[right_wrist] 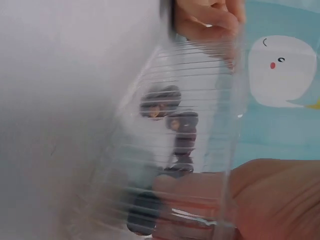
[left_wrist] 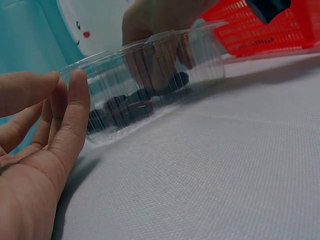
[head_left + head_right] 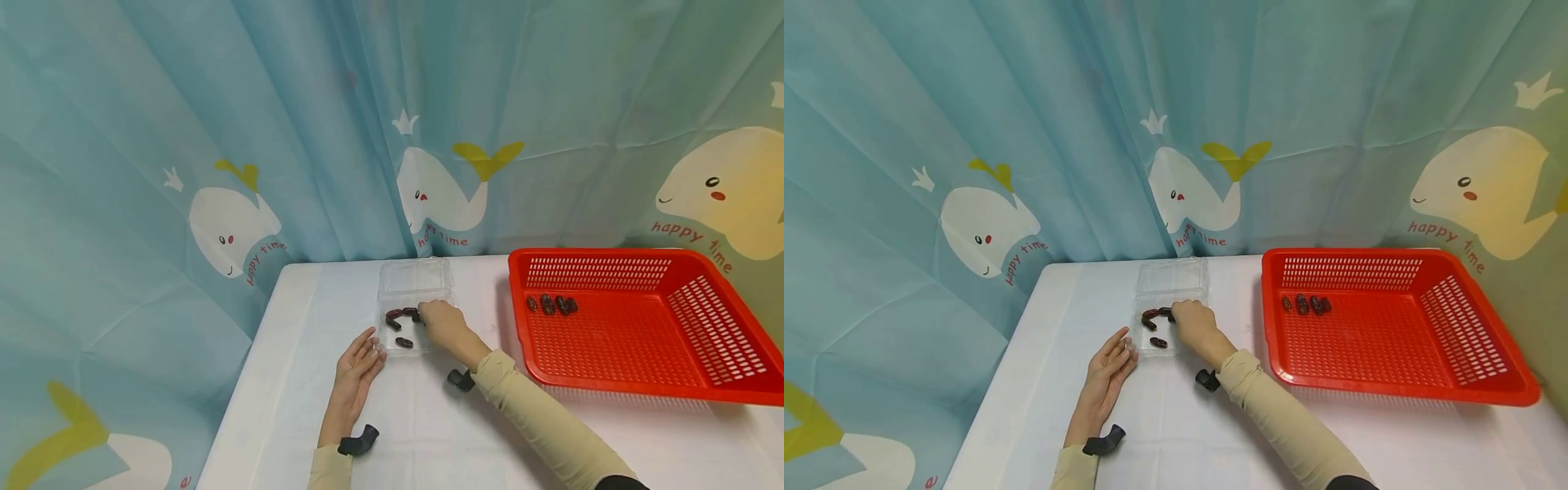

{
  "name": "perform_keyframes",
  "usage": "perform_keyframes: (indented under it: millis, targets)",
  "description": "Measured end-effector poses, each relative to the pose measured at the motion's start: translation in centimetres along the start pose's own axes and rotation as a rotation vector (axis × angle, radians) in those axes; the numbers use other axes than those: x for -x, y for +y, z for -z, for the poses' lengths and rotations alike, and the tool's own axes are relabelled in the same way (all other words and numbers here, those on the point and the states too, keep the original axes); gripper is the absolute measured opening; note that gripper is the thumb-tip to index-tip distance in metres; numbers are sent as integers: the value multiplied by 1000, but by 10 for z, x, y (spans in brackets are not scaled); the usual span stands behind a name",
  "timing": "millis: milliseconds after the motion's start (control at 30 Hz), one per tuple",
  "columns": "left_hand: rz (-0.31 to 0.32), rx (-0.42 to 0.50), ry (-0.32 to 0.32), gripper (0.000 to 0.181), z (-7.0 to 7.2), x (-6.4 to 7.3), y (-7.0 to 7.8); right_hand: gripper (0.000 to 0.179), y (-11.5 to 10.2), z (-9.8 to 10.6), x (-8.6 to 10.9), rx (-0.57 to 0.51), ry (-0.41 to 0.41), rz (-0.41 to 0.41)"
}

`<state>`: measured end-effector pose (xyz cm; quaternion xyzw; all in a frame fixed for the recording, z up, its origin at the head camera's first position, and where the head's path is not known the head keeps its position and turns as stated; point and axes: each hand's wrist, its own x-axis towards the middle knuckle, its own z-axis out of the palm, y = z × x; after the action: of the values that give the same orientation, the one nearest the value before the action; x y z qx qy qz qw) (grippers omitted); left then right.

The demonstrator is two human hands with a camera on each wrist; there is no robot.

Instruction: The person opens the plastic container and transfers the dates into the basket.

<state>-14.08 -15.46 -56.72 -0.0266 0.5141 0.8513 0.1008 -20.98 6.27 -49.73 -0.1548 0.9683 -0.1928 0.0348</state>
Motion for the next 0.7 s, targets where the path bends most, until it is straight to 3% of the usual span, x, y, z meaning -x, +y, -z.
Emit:
perform_keyframes:
  millis: [233,467,600,700]
  targets:
    - [0,10,-9,60,0,1,1,10,1,7,0,-161,-79,-9]
    - [2,-7,-1,61,1,1,0,10,4,13,-2,-391,-132,1]
    - [-1,-2,0,60,0,1,0,4,6,15,-2,-583,-186,-12]
    - [-3,3,-3,60,0,1,0,13,7,17,-2,-760,-233,-34]
